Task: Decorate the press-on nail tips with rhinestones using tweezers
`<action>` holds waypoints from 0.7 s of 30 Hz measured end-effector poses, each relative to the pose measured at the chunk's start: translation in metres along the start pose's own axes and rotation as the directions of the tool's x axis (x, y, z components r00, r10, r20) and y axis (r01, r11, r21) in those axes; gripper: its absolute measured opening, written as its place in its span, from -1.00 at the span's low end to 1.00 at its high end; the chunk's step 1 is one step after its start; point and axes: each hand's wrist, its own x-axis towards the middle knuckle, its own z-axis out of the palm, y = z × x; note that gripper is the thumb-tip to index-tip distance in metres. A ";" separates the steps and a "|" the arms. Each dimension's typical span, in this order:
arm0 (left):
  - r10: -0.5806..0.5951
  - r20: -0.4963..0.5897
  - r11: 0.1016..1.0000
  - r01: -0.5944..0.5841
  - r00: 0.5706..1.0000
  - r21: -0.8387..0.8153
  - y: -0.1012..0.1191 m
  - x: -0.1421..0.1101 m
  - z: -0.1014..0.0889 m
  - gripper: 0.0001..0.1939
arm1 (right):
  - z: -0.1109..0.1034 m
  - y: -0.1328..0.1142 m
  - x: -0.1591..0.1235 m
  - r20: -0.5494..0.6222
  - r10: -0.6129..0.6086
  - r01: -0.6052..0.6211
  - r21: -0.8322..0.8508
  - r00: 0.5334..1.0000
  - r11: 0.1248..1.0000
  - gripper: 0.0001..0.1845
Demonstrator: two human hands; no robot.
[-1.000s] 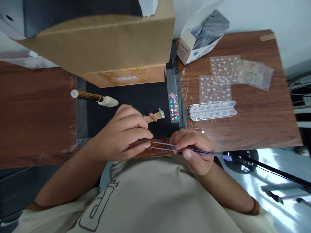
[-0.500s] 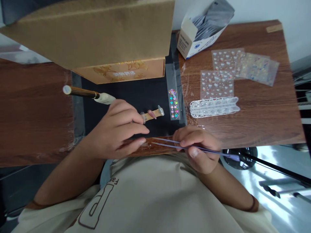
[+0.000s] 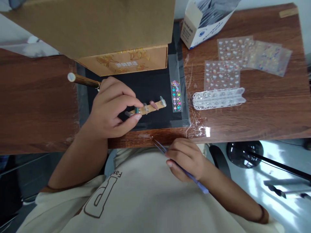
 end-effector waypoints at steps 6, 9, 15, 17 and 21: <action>-0.026 0.004 0.999 0.026 1.000 0.031 -0.001 -0.002 0.001 -0.92 | 0.007 0.004 -0.001 -0.022 0.008 -0.009 -0.039 1.000 0.999 -0.86; -0.019 -0.006 0.999 0.019 1.000 0.040 0.000 -0.002 0.000 -0.90 | 0.006 0.004 0.003 -0.038 0.011 -0.013 -0.045 0.999 0.999 -0.85; -0.038 0.012 0.999 0.038 0.999 0.030 0.002 -0.001 -0.002 -0.86 | 0.006 0.003 0.007 -0.031 0.006 -0.008 -0.049 0.999 0.999 -0.85; -0.038 0.010 0.999 0.037 0.999 0.028 0.003 -0.001 -0.003 -0.85 | 0.006 0.004 0.006 -0.022 0.015 -0.016 -0.045 1.000 0.999 -0.85; -0.052 0.016 0.998 0.052 0.998 0.023 0.002 -0.001 -0.002 -0.86 | 0.006 0.004 0.004 -0.015 0.020 -0.021 -0.033 1.000 0.999 -0.84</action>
